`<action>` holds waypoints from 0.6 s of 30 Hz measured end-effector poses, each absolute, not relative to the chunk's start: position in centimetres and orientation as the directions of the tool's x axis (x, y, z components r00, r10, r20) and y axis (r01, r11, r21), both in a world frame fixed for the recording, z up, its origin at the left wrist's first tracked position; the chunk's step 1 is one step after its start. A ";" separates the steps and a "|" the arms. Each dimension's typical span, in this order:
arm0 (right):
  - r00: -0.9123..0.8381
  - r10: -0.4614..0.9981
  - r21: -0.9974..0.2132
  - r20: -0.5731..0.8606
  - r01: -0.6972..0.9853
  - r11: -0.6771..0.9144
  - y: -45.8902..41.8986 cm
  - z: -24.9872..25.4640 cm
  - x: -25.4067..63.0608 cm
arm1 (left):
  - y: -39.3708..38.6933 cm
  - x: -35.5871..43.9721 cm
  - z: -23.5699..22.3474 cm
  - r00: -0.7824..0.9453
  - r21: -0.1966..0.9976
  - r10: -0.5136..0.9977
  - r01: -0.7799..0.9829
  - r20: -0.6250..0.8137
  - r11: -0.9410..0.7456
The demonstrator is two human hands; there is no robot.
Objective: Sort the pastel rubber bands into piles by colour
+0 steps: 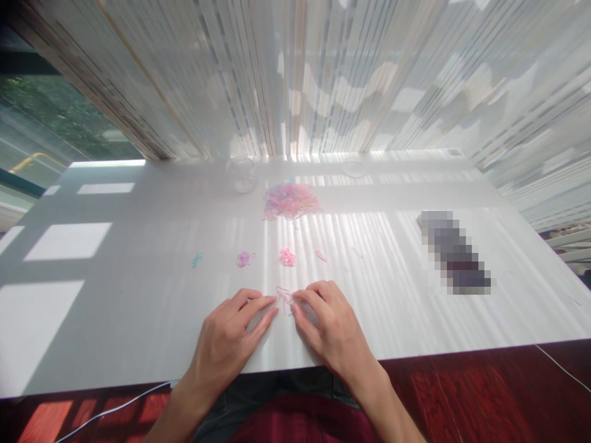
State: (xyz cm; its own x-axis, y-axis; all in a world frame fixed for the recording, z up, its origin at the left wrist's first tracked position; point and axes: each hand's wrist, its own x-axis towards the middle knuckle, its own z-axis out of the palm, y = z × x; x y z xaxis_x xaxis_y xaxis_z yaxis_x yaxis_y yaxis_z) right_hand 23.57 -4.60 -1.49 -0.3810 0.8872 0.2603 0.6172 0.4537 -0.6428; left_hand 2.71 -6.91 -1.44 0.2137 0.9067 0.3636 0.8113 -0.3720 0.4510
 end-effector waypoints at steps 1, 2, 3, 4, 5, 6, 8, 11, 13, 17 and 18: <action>-0.372 0.889 -0.644 0.266 0.618 0.451 -4.5 -1.6 23.5 | -6.9 2.7 -1.4 0.210 0.458 0.906 0.807 0.367 -0.373; -0.364 0.891 -0.644 0.272 0.620 0.449 -4.5 -1.6 23.4 | -6.9 2.7 -1.5 0.207 0.464 0.906 0.803 0.370 -0.373; -0.356 0.892 -0.642 0.279 0.622 0.449 -4.4 -1.7 23.3 | -6.8 2.8 -1.5 0.203 0.467 0.904 0.801 0.375 -0.374; -0.350 0.892 -0.640 0.285 0.624 0.449 -4.4 -1.7 23.2 | -6.8 2.8 -1.5 0.200 0.468 0.903 0.800 0.381 -0.375; -0.345 0.892 -0.637 0.293 0.625 0.451 -4.4 -1.7 23.1 | -6.9 2.8 -1.5 0.197 0.466 0.901 0.801 0.387 -0.376; -0.340 0.890 -0.635 0.303 0.624 0.455 -4.4 -1.8 23.1 | -6.9 2.9 -1.5 0.193 0.463 0.899 0.803 0.393 -0.375; -0.330 0.886 -0.637 0.324 0.617 0.463 -4.4 -1.8 23.1 | -7.0 2.9 -1.6 0.188 0.457 0.898 0.808 0.398 -0.372; -0.309 0.886 -0.657 0.345 0.595 0.463 -4.4 -1.9 23.2 | -7.1 3.0 -1.6 0.178 0.462 0.899 0.808 0.400 -0.366; -0.291 0.893 -0.680 0.343 0.579 0.450 -4.4 -2.0 23.2 | -7.1 3.1 -1.6 0.173 0.457 0.899 0.813 0.402 -0.361; -0.262 0.909 -0.719 0.326 0.555 0.418 -4.4 -1.9 23.3 | -7.0 3.3 -1.6 0.172 0.409 0.893 0.842 0.415 -0.352; -0.255 0.912 -0.726 0.320 0.552 0.409 -4.4 -1.9 23.3 | -7.0 3.3 -1.6 0.169 0.408 0.894 0.844 0.415 -0.349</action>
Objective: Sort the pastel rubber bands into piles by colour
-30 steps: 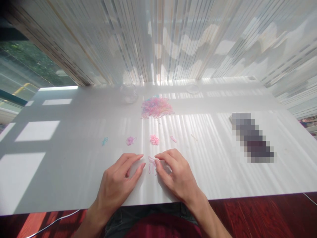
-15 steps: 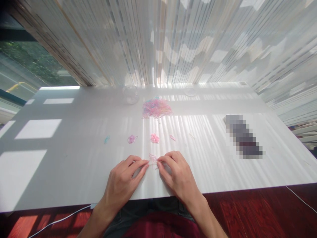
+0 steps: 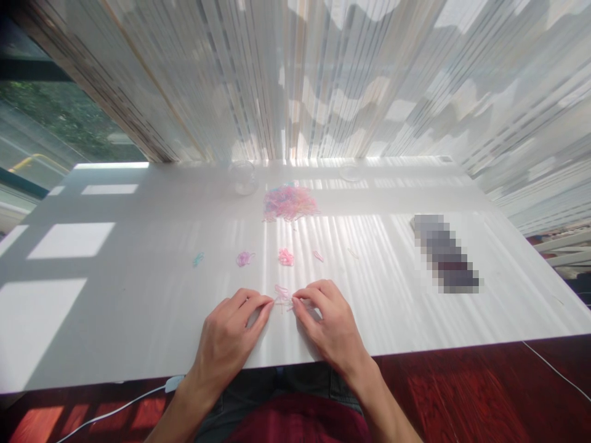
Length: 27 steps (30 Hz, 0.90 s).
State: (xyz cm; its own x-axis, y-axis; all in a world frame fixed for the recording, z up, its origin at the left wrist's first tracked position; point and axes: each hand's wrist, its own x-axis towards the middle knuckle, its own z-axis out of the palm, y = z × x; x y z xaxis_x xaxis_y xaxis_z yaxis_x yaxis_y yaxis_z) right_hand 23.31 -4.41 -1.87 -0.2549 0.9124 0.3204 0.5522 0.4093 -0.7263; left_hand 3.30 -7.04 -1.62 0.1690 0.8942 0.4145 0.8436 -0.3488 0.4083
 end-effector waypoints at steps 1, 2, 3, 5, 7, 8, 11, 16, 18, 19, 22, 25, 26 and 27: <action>-0.249 0.916 -0.732 0.315 0.550 0.401 -4.4 -1.9 23.3 | -7.1 3.3 -1.6 0.163 0.419 0.897 0.840 0.410 -0.344; -0.244 0.919 -0.736 0.310 0.549 0.395 -4.4 -1.8 23.4 | -7.1 3.2 -1.6 0.153 0.444 0.903 0.830 0.401 -0.338; -0.241 0.921 -0.739 0.307 0.549 0.390 -4.4 -1.8 23.4 | -7.1 3.2 -1.5 0.141 0.482 0.911 0.811 0.387 -0.330; -0.239 0.922 -0.741 0.304 0.549 0.387 -4.4 -1.8 23.4 | -7.2 3.0 -1.3 0.109 0.587 0.936 0.752 0.336 -0.298; -0.240 0.920 -0.738 0.310 0.549 0.391 -4.4 -1.8 23.4 | -7.2 2.7 -0.9 0.069 0.693 0.961 0.680 0.267 -0.241; -0.241 0.918 -0.736 0.314 0.549 0.396 -4.4 -1.8 23.4 | -7.2 2.5 -0.6 0.047 0.731 0.971 0.650 0.232 -0.207; -0.247 0.913 -0.728 0.325 0.551 0.408 -4.3 -1.9 23.3 | -7.0 2.2 -0.1 -0.005 0.778 0.984 0.613 0.178 -0.138; -0.275 0.893 -0.694 0.357 0.561 0.450 -4.4 -2.0 23.3 | -6.8 2.1 0.0 0.009 0.763 0.974 0.621 0.225 -0.182; -0.279 0.880 -0.689 0.386 0.547 0.476 -4.4 -1.9 23.3 | -6.9 2.2 -0.2 0.046 0.764 0.966 0.603 0.254 -0.230; -0.279 0.873 -0.692 0.400 0.533 0.487 -4.5 -1.9 23.3 | -6.9 2.4 -0.3 0.067 0.768 0.961 0.588 0.268 -0.255; -0.289 0.862 -0.720 0.417 0.473 0.508 -4.6 -1.5 23.2 | -7.1 2.7 -0.6 0.116 0.778 0.948 0.546 0.297 -0.310; -0.319 0.854 -0.758 0.411 0.400 0.515 -4.6 -0.9 23.0 | -7.0 2.9 -0.7 0.121 0.777 0.941 0.537 0.316 -0.329; -0.328 0.852 -0.766 0.409 0.383 0.515 -4.6 -0.8 22.9 | -6.9 2.9 -0.8 0.115 0.774 0.939 0.540 0.323 -0.332; -0.334 0.850 -0.772 0.407 0.371 0.515 -4.5 -0.7 22.8 | -6.8 2.9 -0.8 0.109 0.770 0.937 0.542 0.332 -0.336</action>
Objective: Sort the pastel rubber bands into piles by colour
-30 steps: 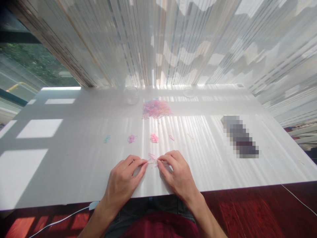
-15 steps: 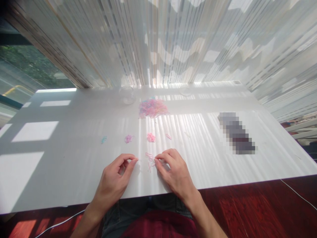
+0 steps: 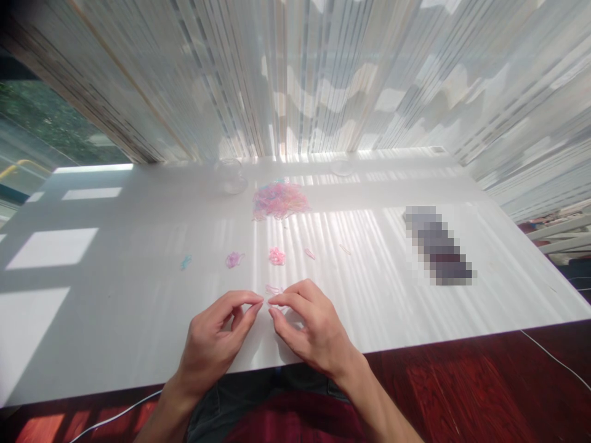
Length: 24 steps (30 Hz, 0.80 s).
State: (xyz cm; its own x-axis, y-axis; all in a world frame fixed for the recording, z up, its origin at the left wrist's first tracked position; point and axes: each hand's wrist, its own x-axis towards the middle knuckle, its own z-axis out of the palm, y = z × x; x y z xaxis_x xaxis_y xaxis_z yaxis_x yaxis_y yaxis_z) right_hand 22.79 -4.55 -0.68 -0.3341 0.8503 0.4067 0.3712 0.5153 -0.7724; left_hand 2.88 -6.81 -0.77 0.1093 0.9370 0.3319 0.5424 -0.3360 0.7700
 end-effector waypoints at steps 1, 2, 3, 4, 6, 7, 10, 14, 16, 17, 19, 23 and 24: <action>-0.337 0.850 -0.776 0.404 0.365 0.514 -4.5 -0.6 22.7 | -6.7 2.9 -0.8 0.105 0.766 0.934 0.544 0.341 -0.341; -0.339 0.851 -0.777 0.402 0.365 0.513 -4.4 -0.6 22.7 | -6.6 2.8 -0.8 0.103 0.764 0.931 0.544 0.351 -0.348; -0.337 0.851 -0.774 0.402 0.371 0.513 -4.3 -0.7 22.6 | -6.4 2.8 -0.8 0.102 0.764 0.928 0.539 0.359 -0.355; -0.334 0.852 -0.769 0.403 0.380 0.513 -4.2 -0.7 22.6 | -6.4 2.8 -0.8 0.104 0.766 0.925 0.531 0.365 -0.362; -0.324 0.853 -0.757 0.409 0.402 0.515 -3.9 -0.8 22.5 | -6.3 2.7 -0.9 0.106 0.776 0.923 0.511 0.370 -0.370; -0.322 0.852 -0.751 0.413 0.409 0.518 -3.8 -0.9 22.5 | -6.2 2.7 -0.9 0.105 0.784 0.924 0.499 0.369 -0.369; -0.328 0.847 -0.743 0.419 0.413 0.527 -3.5 -0.8 22.5 | -6.3 2.7 -1.0 0.093 0.809 0.932 0.472 0.350 -0.351; -0.342 0.848 -0.737 0.406 0.426 0.525 -3.2 -0.6 22.5 | -6.3 2.6 -0.8 0.081 0.821 0.944 0.474 0.319 -0.318; -0.352 0.844 -0.733 0.404 0.427 0.530 -3.0 -0.6 22.5 | -6.3 2.6 -0.7 0.080 0.821 0.946 0.478 0.313 -0.312; -0.357 0.842 -0.732 0.405 0.425 0.532 -3.0 -0.6 22.5 | -6.2 2.6 -0.7 0.079 0.822 0.947 0.478 0.312 -0.311; -0.367 0.840 -0.734 0.400 0.420 0.533 -2.9 -0.7 22.5 | -6.2 2.6 -0.7 0.080 0.822 0.949 0.480 0.306 -0.306; -0.362 0.841 -0.733 0.402 0.423 0.533 -2.9 -0.7 22.3 | -6.1 2.4 -0.7 0.087 0.795 0.944 0.518 0.319 -0.316; -0.358 0.841 -0.731 0.407 0.425 0.534 -2.8 -0.7 22.3 | -6.1 2.3 -0.7 0.090 0.780 0.941 0.538 0.326 -0.321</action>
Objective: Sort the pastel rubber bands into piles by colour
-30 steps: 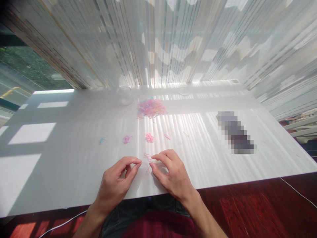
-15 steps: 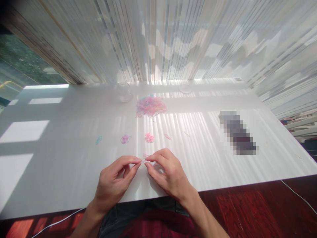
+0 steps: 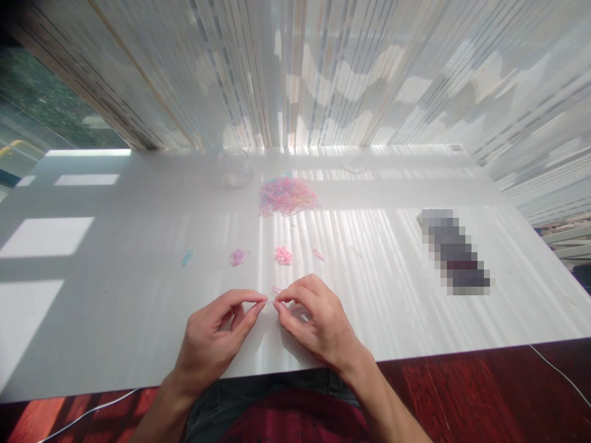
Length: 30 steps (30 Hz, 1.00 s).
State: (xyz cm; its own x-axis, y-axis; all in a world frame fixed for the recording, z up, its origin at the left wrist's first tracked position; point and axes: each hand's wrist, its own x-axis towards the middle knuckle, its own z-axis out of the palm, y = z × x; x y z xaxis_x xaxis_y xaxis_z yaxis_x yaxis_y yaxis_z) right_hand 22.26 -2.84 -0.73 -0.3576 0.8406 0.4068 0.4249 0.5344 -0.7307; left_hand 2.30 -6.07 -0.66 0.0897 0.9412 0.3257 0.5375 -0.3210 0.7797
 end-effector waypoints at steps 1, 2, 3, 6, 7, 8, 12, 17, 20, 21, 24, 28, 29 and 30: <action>-0.354 0.840 -0.728 0.411 0.427 0.536 -2.8 -0.7 22.2 | -6.1 2.2 -0.7 0.095 0.761 0.938 0.560 0.332 -0.327; -0.351 0.840 -0.726 0.414 0.429 0.537 -2.8 -0.8 22.2 | -6.0 2.1 -0.7 0.105 0.740 0.935 0.584 0.339 -0.334; -0.351 0.839 -0.725 0.415 0.430 0.538 -2.8 -0.8 22.1 | -6.0 2.0 -0.7 0.119 0.717 0.931 0.607 0.344 -0.342; -0.348 0.838 -0.725 0.420 0.427 0.540 -2.8 -0.8 22.1 | -5.9 1.5 -0.5 0.155 0.648 0.912 0.659 0.379 -0.381; -0.344 0.841 -0.729 0.417 0.427 0.536 -2.8 -0.8 22.1 | -5.9 1.2 -0.4 0.150 0.625 0.905 0.678 0.397 -0.386; -0.337 0.847 -0.734 0.412 0.429 0.527 -2.9 -0.7 22.2 | -5.7 1.0 -0.2 0.130 0.599 0.899 0.705 0.418 -0.380; -0.296 0.870 -0.743 0.395 0.454 0.492 -3.1 -0.5 22.9 | -4.8 -0.3 0.3 -0.038 0.474 0.864 0.848 0.502 -0.237; -0.251 0.888 -0.753 0.385 0.472 0.459 -3.5 -0.7 23.8 | -3.6 -1.4 0.0 -0.163 0.395 0.857 0.917 0.489 -0.051; -0.251 0.893 -0.757 0.373 0.474 0.449 -3.6 -0.8 24.0 | -3.2 -1.4 -0.5 -0.197 0.389 0.868 0.921 0.457 0.004; -0.254 0.894 -0.758 0.370 0.474 0.448 -3.6 -0.8 23.9 | -3.1 -1.3 -0.6 -0.201 0.391 0.871 0.920 0.448 0.012; -0.254 0.900 -0.764 0.355 0.476 0.436 -3.5 -0.8 23.9 | -3.1 -1.2 -0.8 -0.202 0.401 0.884 0.916 0.422 0.018; -0.249 0.905 -0.768 0.344 0.480 0.424 -3.4 -0.8 23.9 | -3.6 -1.3 -0.7 -0.224 0.435 0.893 0.900 0.391 0.035; -0.248 0.906 -0.769 0.342 0.481 0.422 -3.4 -0.8 23.9 | -3.8 -1.3 -0.6 -0.233 0.442 0.891 0.896 0.390 0.041; -0.246 0.908 -0.768 0.340 0.484 0.419 -3.5 -0.9 23.9 | -4.0 -1.2 -0.5 -0.241 0.449 0.888 0.893 0.393 0.044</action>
